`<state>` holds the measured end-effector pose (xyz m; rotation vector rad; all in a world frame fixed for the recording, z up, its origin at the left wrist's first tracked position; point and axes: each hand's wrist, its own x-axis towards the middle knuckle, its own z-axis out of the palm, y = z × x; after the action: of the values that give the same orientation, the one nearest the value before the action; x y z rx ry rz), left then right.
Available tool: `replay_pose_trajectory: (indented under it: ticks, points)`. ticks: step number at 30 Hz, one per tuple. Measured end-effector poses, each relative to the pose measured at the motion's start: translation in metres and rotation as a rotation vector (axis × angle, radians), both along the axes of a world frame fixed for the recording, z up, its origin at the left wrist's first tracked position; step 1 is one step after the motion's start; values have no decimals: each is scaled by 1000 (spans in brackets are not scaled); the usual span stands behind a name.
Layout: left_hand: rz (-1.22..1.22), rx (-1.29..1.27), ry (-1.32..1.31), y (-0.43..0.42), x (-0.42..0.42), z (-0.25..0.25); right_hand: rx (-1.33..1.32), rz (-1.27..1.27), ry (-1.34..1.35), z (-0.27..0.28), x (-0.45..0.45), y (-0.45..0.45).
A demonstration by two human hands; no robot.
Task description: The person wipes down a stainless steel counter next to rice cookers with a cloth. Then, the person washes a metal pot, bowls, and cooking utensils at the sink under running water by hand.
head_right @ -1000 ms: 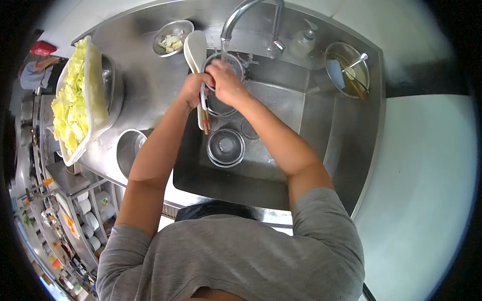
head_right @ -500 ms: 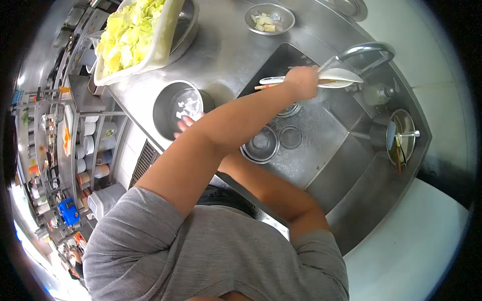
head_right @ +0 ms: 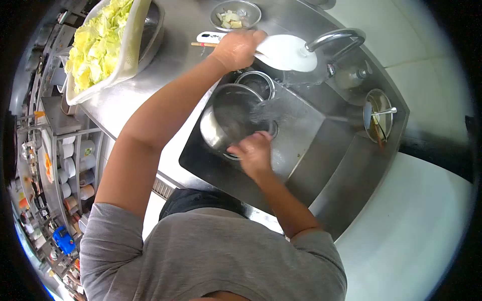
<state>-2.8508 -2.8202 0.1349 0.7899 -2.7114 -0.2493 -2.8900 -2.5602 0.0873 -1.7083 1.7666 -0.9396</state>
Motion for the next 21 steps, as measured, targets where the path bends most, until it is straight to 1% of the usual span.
replay_pose_trajectory:
  ticks: [1, 3, 6, 7, 8, 9, 10, 11, 12, 13, 14, 15, 16, 17, 18, 19, 21]
  points:
    - [8, 6, 16, 2, 3, -1, 166, -236, -239, -7, -13, 9]
    - [22, 10, 48, 3, 9, -1, 289, -549, -936, -29, -47, 21]
    - [50, -37, 96, 8, 21, -16, 171, -744, -1386, -57, -85, 27]
    - [55, -55, 109, 11, 27, -16, 178, -778, -1510, -50, -86, 21]
    - [103, 12, 97, 13, 34, -17, 180, -810, -1637, -42, -87, 11]
    - [210, 95, 102, 17, 42, -12, 179, -840, -1767, -38, -89, 0]
    - [314, 178, 105, 21, 49, -6, 192, -917, -1803, -52, -97, -13]
    - [494, 296, 119, 22, 57, -6, 205, -992, -1840, -71, -105, -26]
    - [673, 373, 155, 21, 66, -6, 137, -905, -1804, -84, -108, -38]
    - [789, 402, 251, 15, 81, -19, 75, -820, -1767, -92, -108, -51]
    - [908, 427, 347, 8, 98, -35, 62, -817, -1569, -86, -103, -70]
    - [936, 664, 562, 7, 115, -41, 51, -809, -1373, -71, -95, -92]
    - [1090, 910, 629, -2, 136, -65, 44, -795, -1177, -64, -88, -108]
    - [1106, 1036, 730, -8, 156, -87, 63, -694, -812, -70, -85, -120]
    - [1132, 1168, 755, -12, 176, -104, 78, -584, -450, -79, -80, -130]
    - [1157, 1154, 699, -10, 183, -100, 88, -468, -88, -75, -73, -136]
    - [1197, 1138, 587, 1, 193, -96, 141, -244, 218, -58, -60, -130]
